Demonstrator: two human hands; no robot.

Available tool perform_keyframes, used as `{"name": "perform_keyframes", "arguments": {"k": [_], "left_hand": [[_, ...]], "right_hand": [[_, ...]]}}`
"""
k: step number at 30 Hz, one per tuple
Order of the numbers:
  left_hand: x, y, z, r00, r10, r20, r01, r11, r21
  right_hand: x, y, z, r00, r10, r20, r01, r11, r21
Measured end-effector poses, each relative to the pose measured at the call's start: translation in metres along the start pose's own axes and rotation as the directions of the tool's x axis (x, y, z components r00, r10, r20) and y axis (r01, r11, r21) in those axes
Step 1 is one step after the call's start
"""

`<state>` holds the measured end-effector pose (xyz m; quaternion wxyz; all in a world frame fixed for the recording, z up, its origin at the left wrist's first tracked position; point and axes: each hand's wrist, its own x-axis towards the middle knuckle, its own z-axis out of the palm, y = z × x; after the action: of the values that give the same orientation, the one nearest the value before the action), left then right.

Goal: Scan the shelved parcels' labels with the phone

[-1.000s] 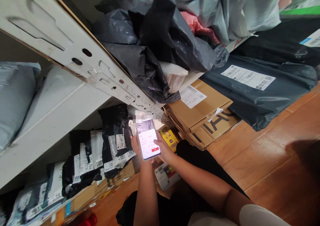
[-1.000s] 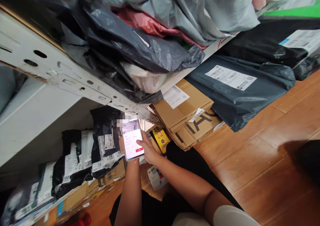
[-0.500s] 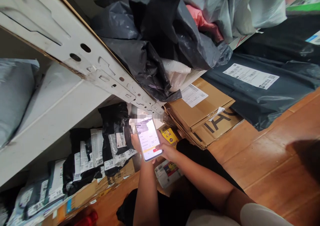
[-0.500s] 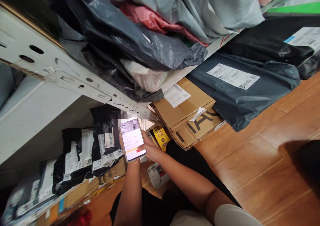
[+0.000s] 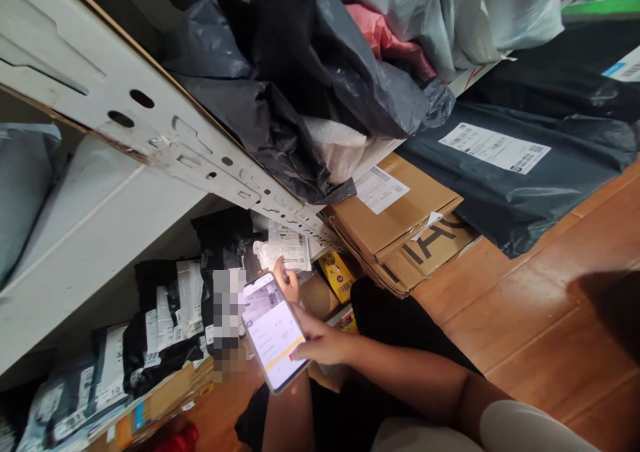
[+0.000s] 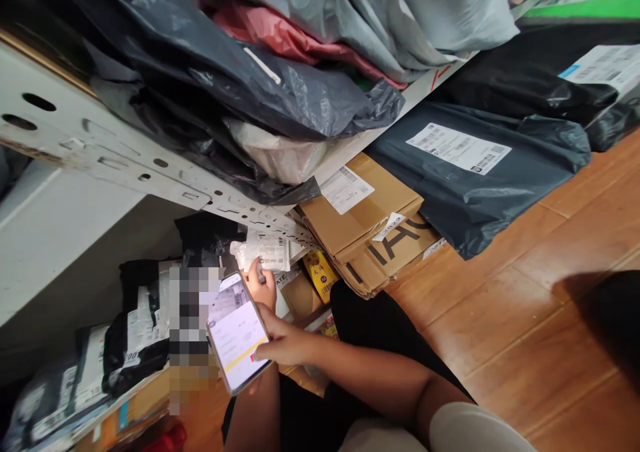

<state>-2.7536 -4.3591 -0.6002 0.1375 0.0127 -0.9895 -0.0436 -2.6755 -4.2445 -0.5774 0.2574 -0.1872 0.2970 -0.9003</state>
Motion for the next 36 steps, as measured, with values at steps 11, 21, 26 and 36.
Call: {"name": "perform_keyframes", "arguments": {"k": [11, 21, 26, 36], "left_hand": [[0.004, -0.01, 0.014, 0.953, 0.096, -0.288, -0.084, 0.995, 0.053], [0.003, -0.009, 0.01, 0.965, 0.101, -0.242, -0.088, 0.994, 0.063], [0.002, -0.008, 0.008, 0.973, 0.087, -0.212, -0.076, 0.995, 0.06], [0.006, -0.006, -0.001, 0.985, 0.118, -0.129, -0.115, 0.993, 0.027]], "right_hand": [[-0.012, 0.007, 0.015, 0.984, 0.068, 0.165, -0.082, 0.994, 0.076], [-0.012, 0.0, 0.017, 0.987, 0.092, 0.13, -0.1, 0.993, 0.06], [-0.014, -0.001, 0.018, 0.991, 0.066, 0.114, -0.075, 0.994, 0.081], [-0.015, 0.003, 0.013, 0.996, 0.052, 0.066, -0.057, 0.995, 0.08]]}}
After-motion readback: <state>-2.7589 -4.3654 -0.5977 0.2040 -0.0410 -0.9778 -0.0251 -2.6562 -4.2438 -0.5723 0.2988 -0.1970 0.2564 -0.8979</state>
